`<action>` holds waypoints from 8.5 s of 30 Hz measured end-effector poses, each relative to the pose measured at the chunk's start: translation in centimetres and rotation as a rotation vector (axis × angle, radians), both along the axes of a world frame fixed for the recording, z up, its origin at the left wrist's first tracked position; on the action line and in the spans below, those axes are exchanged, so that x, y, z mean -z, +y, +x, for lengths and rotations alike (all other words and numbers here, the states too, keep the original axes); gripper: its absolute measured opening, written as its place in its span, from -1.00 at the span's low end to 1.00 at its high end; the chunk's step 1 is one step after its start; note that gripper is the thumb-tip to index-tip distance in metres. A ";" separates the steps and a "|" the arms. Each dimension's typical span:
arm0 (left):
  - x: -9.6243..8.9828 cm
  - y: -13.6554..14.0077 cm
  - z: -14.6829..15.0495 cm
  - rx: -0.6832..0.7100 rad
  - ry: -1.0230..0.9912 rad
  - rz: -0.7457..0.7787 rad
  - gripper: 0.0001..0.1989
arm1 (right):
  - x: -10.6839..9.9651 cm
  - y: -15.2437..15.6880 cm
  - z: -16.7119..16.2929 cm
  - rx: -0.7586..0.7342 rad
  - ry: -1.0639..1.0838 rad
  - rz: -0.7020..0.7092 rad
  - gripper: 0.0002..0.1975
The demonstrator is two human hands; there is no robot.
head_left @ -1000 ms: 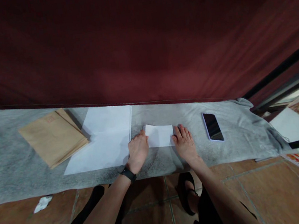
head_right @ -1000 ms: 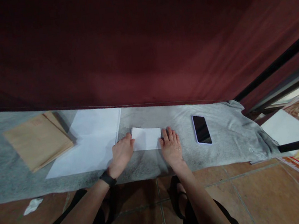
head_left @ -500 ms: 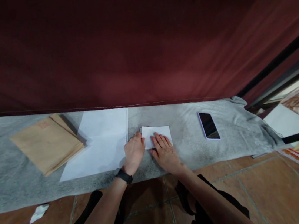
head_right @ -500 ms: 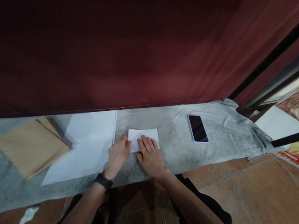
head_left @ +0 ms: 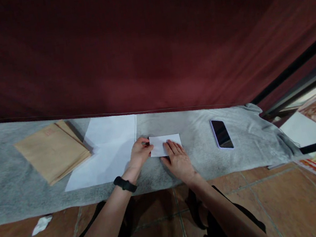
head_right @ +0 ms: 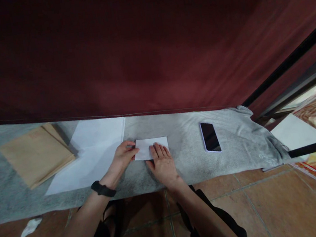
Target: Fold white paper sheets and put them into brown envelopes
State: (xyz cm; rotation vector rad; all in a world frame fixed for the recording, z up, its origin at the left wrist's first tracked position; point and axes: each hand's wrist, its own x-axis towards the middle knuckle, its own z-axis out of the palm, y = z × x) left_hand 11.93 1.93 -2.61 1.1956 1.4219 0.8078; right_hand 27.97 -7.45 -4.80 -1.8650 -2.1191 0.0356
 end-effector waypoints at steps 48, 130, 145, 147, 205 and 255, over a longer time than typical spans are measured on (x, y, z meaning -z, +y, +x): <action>-0.8 -2.1 -0.2 0.151 -0.136 0.017 -0.83 | -0.8 3.4 6.0 0.449 1.385 -0.088 -0.57; 3.9 -8.4 2.4 0.601 1.034 0.893 -0.33 | 1.0 -2.2 0.3 -0.058 0.098 -0.036 -0.40; 3.9 -7.1 0.0 0.462 1.050 0.819 -0.39 | 1.8 -2.7 3.0 0.024 -0.026 0.012 -0.36; 3.8 -7.1 -0.3 0.450 1.060 0.809 -0.39 | 1.8 -2.8 3.4 0.030 -0.023 0.001 -0.36; -2.1 -1.6 -0.6 0.321 0.750 0.964 -0.66 | -4.3 3.1 5.7 0.032 0.452 0.192 -0.70; -1.4 -6.1 -0.7 0.786 1.060 0.862 -0.61 | 0.6 0.8 -0.1 -0.115 0.208 -0.023 -0.53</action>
